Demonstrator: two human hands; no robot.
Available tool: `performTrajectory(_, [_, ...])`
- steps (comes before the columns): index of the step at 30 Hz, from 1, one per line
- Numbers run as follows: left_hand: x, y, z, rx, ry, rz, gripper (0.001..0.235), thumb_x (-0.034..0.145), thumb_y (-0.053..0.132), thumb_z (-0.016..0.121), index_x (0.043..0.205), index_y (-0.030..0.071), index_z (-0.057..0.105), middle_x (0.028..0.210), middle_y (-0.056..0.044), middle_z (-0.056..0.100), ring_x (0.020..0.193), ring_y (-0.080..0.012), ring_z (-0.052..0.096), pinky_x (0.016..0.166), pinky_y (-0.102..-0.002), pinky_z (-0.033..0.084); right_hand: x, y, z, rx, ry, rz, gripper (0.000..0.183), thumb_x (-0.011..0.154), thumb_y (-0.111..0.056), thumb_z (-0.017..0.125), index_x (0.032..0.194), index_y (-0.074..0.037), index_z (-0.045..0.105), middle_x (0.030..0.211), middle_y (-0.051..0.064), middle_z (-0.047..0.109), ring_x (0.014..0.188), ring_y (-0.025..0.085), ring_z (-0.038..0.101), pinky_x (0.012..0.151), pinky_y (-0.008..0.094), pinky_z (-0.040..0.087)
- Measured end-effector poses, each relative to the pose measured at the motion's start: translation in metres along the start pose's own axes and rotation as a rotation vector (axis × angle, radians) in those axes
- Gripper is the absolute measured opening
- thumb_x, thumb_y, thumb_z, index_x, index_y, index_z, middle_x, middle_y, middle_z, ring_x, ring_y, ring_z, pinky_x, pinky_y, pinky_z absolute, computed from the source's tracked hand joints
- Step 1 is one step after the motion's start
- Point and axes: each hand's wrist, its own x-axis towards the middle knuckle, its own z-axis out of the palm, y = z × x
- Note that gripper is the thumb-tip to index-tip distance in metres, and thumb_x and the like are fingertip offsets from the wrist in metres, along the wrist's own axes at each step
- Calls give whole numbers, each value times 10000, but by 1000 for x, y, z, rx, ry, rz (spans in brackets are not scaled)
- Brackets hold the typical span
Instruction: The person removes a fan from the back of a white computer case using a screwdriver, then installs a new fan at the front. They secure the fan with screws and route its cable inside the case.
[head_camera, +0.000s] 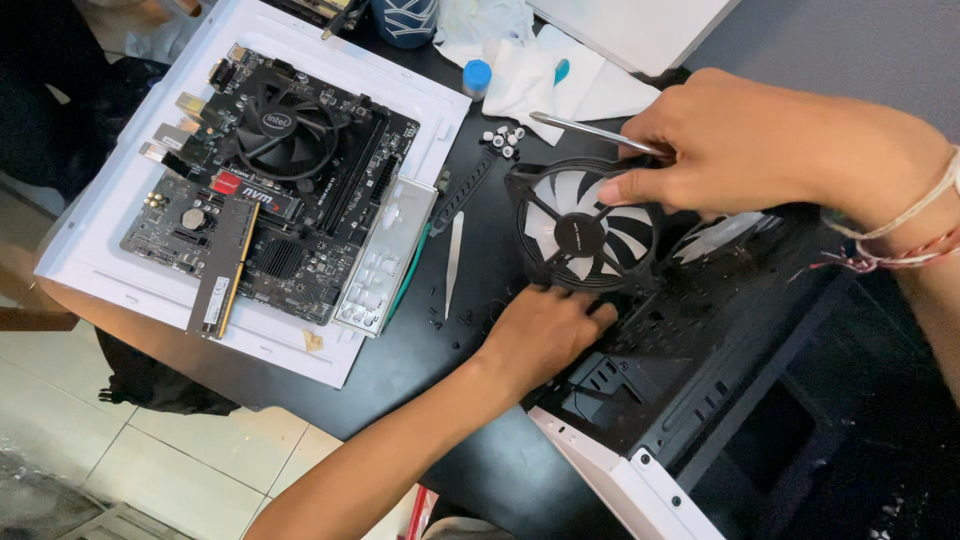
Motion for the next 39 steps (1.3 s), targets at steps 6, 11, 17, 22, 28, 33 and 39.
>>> performTrajectory(6, [1,7,16,77,-32,-55,99,973,160,619,1045,226,634,856,-59,697,783,-309,670,659,-432,480,0,-8,-17,59,-50,52,427,949,-565,730,945,-138,730,701,68,740,731,252,663,737,371,475])
performTrajectory(11, [-3,-6,-7,29,219,-118,107,919,174,666,937,171,560,672,-38,639,542,-300,650,454,-430,432,-1,-26,-29,52,-235,153,352,940,-483,732,1004,-139,696,690,91,810,747,242,710,750,379,498])
performTrajectory(17, [1,-21,-58,-327,410,-401,183,1007,137,655,993,134,472,621,-40,447,478,-340,428,410,-473,340,12,-31,-16,102,-340,101,291,952,-395,613,1007,-112,648,696,98,813,701,230,720,743,373,520])
performTrajectory(22, [4,-27,-93,-1004,366,-611,182,1117,265,453,1014,118,484,663,-16,662,558,-145,621,591,-295,487,17,-34,-10,169,-340,60,650,963,-445,577,1525,-129,495,727,149,873,897,224,772,872,386,525])
performTrajectory(28, [12,-27,-91,-1491,479,-718,236,1127,303,409,1106,72,453,760,-156,768,666,-216,782,690,-303,686,22,-22,-2,280,-247,-56,329,979,-399,707,859,-120,581,546,106,749,583,183,711,733,337,481])
performTrajectory(33, [15,-30,-90,-1463,534,-491,251,1104,336,492,1037,96,458,871,-159,774,845,-201,776,829,-328,685,30,-9,14,333,-92,-145,298,891,-359,768,864,-141,567,704,8,653,589,155,671,648,325,474])
performTrajectory(39, [23,-29,-82,-1485,651,-544,268,1078,283,581,923,117,439,777,-131,723,759,-173,751,736,-283,573,19,-32,6,260,-158,-26,625,658,-624,940,1016,-201,652,874,-27,738,769,157,621,751,302,457])
